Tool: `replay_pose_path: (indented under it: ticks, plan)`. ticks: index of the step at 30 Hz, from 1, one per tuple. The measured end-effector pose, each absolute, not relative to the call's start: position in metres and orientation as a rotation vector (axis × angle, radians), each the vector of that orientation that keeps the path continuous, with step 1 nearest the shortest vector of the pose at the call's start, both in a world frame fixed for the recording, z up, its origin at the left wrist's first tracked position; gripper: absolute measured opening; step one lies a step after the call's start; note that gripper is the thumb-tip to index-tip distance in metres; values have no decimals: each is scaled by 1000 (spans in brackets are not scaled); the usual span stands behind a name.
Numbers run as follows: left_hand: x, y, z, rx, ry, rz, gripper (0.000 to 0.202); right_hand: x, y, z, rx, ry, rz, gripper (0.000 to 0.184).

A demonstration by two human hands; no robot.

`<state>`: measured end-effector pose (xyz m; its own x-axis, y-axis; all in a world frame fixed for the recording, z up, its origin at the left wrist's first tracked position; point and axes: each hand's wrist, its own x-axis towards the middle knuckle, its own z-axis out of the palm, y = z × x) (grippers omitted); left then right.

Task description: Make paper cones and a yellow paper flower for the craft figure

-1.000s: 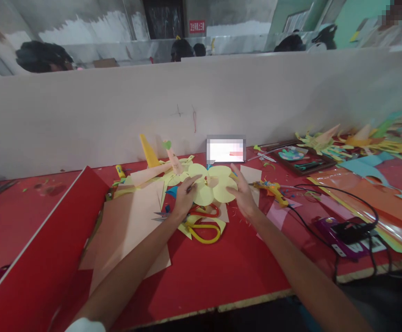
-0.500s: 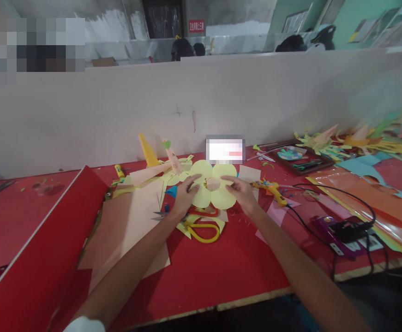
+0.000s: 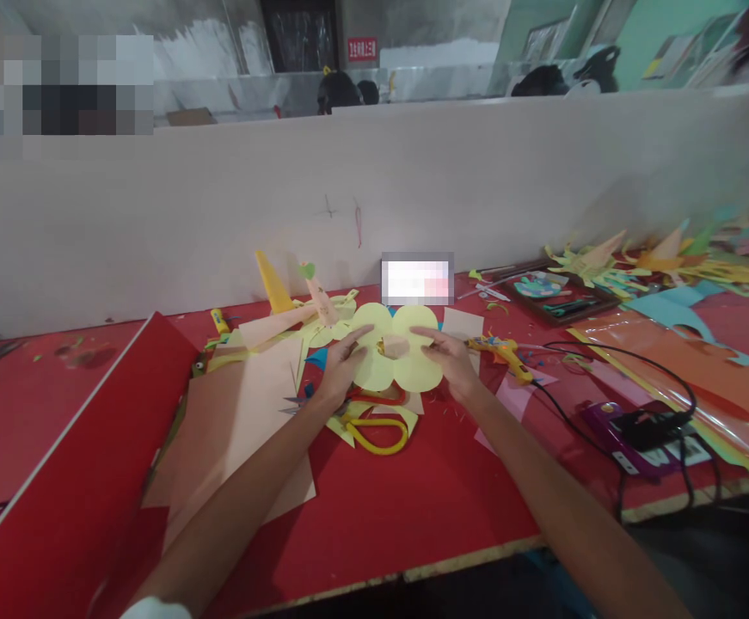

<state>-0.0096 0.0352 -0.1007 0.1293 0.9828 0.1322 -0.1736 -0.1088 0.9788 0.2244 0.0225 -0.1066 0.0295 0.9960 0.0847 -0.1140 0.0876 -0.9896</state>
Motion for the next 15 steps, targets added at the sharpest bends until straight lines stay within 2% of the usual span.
replay_pose_path:
  ticks: [6, 15]
  plan:
    - [-10, 35, -102, 1186, 918, 1242, 65, 223, 22, -106, -1042, -1039, 1282, 52]
    - [-11, 37, -104, 1131, 884, 1254, 66, 223, 24, -108, -1003, -982, 1366, 58]
